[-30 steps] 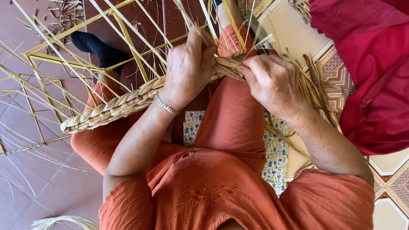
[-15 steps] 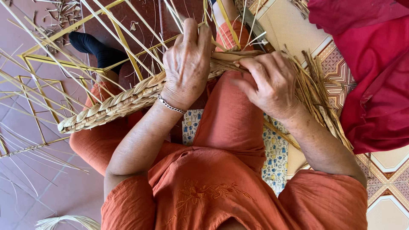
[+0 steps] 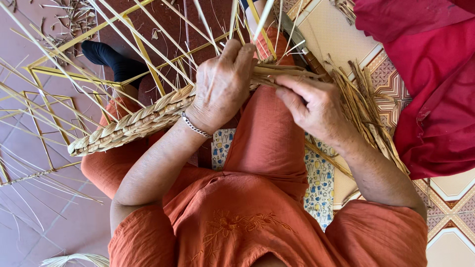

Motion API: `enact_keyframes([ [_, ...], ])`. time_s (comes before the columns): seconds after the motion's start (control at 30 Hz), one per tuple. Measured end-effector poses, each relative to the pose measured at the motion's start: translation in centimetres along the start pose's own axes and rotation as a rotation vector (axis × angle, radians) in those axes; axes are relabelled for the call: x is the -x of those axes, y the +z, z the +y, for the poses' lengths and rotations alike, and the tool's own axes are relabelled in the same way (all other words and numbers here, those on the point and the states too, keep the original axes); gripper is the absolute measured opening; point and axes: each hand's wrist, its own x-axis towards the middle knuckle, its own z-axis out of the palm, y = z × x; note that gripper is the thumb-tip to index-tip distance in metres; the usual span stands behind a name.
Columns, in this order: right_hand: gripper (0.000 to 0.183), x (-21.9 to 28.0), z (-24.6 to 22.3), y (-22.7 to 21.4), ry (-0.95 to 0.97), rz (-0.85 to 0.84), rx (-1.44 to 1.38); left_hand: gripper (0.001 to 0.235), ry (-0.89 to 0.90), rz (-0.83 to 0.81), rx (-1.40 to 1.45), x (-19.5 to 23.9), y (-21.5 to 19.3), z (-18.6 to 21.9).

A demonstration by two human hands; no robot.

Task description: The person weaves dried plant fibers around a pre-formed basket frame, interlacing strands by hand to build up the basket wall. The person occasionally reaches for additional fibers and uses scissors to trim excess material.

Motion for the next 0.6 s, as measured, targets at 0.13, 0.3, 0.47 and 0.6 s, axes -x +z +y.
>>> enact_keyframes([
  [0.13,0.020,-1.3,0.0,-1.0,-0.043,0.021,0.195,0.030,0.135,0.073,0.292,0.5,-1.6,0.4],
  [0.3,0.019,-4.0,-2.7,-2.7,-0.347,0.116,0.631,0.035,0.257,0.124,0.073,0.3,-1.5,0.3],
  [0.47,0.016,-6.8,-5.5,-4.7,-0.628,0.152,0.956,0.029,0.242,0.051,0.287,-0.5,-0.9,-0.5],
  [0.6,0.018,-7.8,-4.8,-5.4,-0.470,0.001,0.934,0.020,0.225,0.016,0.326,-0.7,-1.5,-0.7],
])
